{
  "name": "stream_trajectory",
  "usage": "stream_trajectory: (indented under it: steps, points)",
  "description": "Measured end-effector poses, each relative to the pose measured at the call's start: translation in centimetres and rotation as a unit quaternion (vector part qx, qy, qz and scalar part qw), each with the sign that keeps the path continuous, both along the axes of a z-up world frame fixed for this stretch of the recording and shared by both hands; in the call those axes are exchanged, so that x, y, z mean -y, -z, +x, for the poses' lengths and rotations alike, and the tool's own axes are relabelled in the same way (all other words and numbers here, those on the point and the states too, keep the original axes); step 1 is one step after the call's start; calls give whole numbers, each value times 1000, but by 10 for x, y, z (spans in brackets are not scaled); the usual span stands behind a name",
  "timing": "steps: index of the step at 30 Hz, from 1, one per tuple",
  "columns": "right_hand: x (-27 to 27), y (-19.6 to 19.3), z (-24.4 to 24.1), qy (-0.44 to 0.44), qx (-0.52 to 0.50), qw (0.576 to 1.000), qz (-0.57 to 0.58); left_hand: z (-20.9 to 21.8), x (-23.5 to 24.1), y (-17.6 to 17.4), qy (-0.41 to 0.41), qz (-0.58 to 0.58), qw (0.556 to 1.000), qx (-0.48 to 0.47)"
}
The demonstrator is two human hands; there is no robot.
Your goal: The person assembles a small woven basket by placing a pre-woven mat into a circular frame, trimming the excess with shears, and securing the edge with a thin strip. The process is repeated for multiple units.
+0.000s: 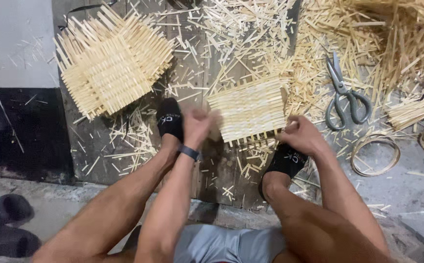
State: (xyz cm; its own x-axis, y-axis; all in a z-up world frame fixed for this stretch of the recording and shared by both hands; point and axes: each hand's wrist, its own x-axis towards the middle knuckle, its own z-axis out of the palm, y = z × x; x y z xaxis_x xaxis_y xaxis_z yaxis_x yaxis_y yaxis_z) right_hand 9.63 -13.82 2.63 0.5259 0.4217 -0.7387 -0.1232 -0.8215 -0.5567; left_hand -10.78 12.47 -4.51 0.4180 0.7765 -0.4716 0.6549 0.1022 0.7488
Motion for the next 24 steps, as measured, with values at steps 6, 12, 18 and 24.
stream_trajectory:
  steps: [6, 12, 18, 24]
  points:
    - [-16, 42, 4, 196, -54, 948, 246, 18, 12, 37, 61, -153, 979, 116]
    - [-10, 65, -11, 258, -108, 930, 239, 35, -1, 23, 62, -213, 950, 220]
    - [-14, 40, -16, 233, 44, 946, 221, 57, 17, -49, 232, 269, 930, 95]
    - [5, 2, -42, -42, 422, 883, 204, 134, 35, -64, 641, 288, 710, 43]
